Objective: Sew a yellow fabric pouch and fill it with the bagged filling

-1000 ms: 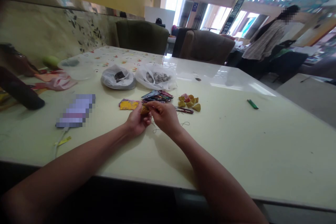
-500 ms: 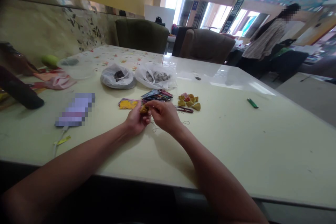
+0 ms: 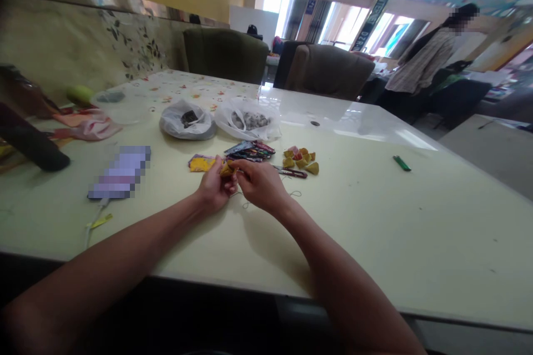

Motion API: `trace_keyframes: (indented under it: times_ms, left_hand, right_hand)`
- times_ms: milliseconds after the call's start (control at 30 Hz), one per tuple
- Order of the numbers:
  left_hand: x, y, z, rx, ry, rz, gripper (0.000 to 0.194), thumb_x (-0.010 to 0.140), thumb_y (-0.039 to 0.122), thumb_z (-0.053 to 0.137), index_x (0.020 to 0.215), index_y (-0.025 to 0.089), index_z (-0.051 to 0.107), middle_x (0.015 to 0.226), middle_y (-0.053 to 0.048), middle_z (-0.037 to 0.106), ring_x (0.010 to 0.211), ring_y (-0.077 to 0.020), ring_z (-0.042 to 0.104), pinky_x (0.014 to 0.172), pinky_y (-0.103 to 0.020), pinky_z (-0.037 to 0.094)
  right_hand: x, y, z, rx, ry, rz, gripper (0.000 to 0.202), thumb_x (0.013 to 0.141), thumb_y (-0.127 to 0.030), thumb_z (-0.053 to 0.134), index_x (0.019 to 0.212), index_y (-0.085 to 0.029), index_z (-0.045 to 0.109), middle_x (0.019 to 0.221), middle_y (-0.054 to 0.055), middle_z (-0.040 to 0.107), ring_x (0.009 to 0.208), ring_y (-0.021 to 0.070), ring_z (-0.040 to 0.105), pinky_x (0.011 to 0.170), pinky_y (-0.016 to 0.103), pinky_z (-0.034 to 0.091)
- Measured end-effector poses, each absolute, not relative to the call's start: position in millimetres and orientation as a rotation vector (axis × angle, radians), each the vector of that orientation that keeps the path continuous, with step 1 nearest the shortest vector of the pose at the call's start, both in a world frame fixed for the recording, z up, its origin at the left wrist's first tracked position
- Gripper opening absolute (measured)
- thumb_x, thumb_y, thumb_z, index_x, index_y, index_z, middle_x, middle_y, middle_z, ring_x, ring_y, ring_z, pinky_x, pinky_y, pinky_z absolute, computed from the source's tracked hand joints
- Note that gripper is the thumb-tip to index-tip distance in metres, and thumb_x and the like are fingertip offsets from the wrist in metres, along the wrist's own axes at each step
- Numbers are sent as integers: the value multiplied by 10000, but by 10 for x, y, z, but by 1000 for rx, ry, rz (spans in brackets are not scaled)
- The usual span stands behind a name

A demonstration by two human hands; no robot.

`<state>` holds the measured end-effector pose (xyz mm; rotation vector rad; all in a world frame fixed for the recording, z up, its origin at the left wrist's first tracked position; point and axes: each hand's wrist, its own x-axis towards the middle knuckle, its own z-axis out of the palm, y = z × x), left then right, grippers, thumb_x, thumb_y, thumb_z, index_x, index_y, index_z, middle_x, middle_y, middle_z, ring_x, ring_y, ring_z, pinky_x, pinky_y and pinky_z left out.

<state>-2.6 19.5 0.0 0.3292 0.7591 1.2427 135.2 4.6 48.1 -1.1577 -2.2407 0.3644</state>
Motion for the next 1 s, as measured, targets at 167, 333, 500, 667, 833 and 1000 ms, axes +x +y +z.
trace_keyframes:
  times_ms: [167,333,500,667,833,1000]
  left_hand:
    - [-8,196,-30,447,745,1288,539,987,608,425,684,173,523,495,20,478,326,-61,317,340,-186,227]
    - [-16,198,-18,463,786,1289,540,991,614,403,686,182,510,474,26,462,325,-64,309,350,-189,244]
    - [-9,186,-35,540,792,1293,529,1000,602,389,703,185,522,466,28,461,325,-72,319,346,-197,253]
    - [10,176,-65,571,790,1250,555,952,660,461,680,181,528,470,30,461,321,-69,314,329,-208,238]
    - [16,155,-55,649,666,1269,542,869,717,566,806,178,589,531,41,486,365,-69,355,362,-201,306]
    - [-19,173,-43,600,730,1317,551,869,713,571,716,189,494,483,67,415,335,-46,259,342,-180,245]
  right_hand:
    - [1291,38,445,-1250,-2453,357,233,874,-152,514,939,-179,736,800,47,740,648,158,579,598,263,304]
    - [1311,34,467,-1206,-2349,370,281,877,-153,508,1026,-185,744,774,33,737,627,150,568,594,258,309]
    - [1295,32,479,-1233,-2350,406,250,864,-126,510,953,-173,739,797,42,748,666,160,610,612,255,346]
    - [1238,49,451,-1299,-2405,515,194,861,-106,511,828,-169,692,820,54,756,724,175,653,636,253,388]
    - [1271,92,445,-1340,-2326,404,279,945,-182,477,758,-173,685,775,60,739,709,186,644,658,277,392]
    - [1290,95,397,-1120,-2108,477,210,906,-146,538,924,-182,744,866,38,768,769,173,681,694,259,448]
